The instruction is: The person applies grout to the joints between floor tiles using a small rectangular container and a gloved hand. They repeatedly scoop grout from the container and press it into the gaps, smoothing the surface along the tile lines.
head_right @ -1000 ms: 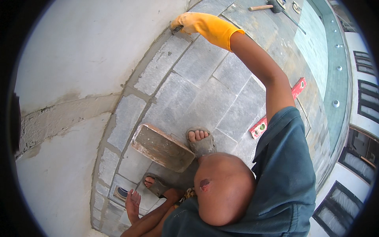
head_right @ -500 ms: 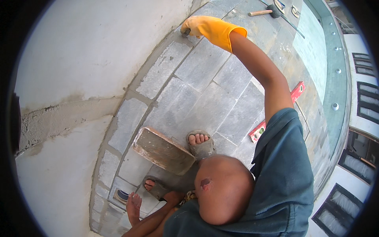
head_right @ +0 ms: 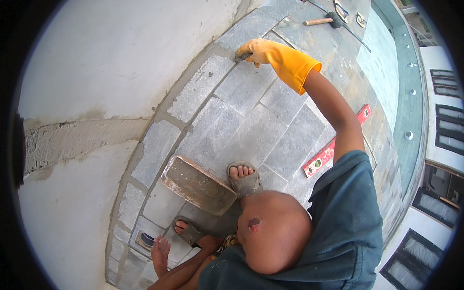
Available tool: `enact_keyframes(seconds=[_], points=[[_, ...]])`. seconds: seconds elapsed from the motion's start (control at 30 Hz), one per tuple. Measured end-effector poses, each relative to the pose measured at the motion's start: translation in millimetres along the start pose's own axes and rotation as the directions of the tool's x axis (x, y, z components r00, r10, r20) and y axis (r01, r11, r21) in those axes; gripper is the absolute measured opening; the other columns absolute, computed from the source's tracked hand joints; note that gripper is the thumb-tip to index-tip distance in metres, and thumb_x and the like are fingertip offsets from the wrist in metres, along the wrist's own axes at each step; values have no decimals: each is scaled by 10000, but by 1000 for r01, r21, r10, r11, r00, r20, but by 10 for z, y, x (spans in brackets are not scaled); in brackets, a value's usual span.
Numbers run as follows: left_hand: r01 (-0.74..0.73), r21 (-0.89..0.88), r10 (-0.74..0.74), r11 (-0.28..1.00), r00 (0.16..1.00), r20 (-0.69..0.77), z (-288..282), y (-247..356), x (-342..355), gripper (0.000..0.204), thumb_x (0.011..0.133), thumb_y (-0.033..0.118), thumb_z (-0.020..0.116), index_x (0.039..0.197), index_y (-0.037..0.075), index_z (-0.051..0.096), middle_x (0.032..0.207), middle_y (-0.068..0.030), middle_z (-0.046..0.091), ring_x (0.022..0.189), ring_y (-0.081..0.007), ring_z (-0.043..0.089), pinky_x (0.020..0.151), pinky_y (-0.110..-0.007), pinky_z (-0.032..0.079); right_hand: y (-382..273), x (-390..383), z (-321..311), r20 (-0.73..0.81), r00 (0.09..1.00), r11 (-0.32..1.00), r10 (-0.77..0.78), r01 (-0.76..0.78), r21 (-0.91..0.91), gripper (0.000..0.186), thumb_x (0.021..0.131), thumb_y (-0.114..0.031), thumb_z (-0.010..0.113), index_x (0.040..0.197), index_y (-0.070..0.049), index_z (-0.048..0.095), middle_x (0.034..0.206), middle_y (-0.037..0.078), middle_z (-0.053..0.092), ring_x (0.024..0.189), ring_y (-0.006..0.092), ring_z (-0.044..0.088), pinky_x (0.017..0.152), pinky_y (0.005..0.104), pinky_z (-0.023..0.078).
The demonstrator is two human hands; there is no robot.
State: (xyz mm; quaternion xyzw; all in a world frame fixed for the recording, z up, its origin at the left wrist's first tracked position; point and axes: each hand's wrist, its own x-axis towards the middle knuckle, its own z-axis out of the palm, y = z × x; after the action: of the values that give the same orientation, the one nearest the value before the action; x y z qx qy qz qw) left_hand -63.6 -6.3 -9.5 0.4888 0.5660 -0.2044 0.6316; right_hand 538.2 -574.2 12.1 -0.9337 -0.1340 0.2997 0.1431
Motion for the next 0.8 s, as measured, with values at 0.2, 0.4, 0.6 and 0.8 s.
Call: enact_keyframes(seconds=[0.2, 0.4, 0.6, 0.8], points=[[-41, -35, 40, 999, 998, -40, -31, -40, -10, 579, 988, 432, 546, 1404, 40, 459, 1367, -215, 491, 1246, -313, 512, 1028, -419, 465, 117, 511, 18, -326, 942, 988, -75, 115, 105, 470, 886, -41, 623, 1341, -150, 582, 1181, 102, 668, 782, 192, 685, 761, 331, 571], [-54, -11, 54, 998, 998, -25, 24, 5, -41, 583, 986, 428, 552, 1408, 37, 454, 1359, -208, 495, 1242, -299, 511, 1027, -413, 466, -64, 946, 88, -343, 939, 972, 30, 52, 229, 447, 883, -61, 632, 1325, -102, 578, 1225, 118, 657, 821, 207, 720, 793, 343, 563], [-60, -5, 60, 998, 998, -16, 68, 35, -10, 609, 987, 438, 549, 1426, 32, 433, 1367, -215, 488, 1254, -305, 505, 1036, -408, 459, -336, 886, 227, -269, 963, 976, 3, 56, 212, 415, 896, -140, 646, 1298, -62, 581, 1128, 143, 684, 757, 226, 731, 804, 362, 559], [-78, -2, 78, 997, 997, 24, 85, 64, 46, 606, 993, 435, 538, 1430, 30, 427, 1380, -226, 478, 1283, -311, 488, 1047, -409, 451, -721, 681, 550, -234, 971, 907, -43, 136, 399, 412, 890, -136, 645, 1293, -72, 583, 1178, 159, 667, 764, 235, 729, 791, 377, 556]])
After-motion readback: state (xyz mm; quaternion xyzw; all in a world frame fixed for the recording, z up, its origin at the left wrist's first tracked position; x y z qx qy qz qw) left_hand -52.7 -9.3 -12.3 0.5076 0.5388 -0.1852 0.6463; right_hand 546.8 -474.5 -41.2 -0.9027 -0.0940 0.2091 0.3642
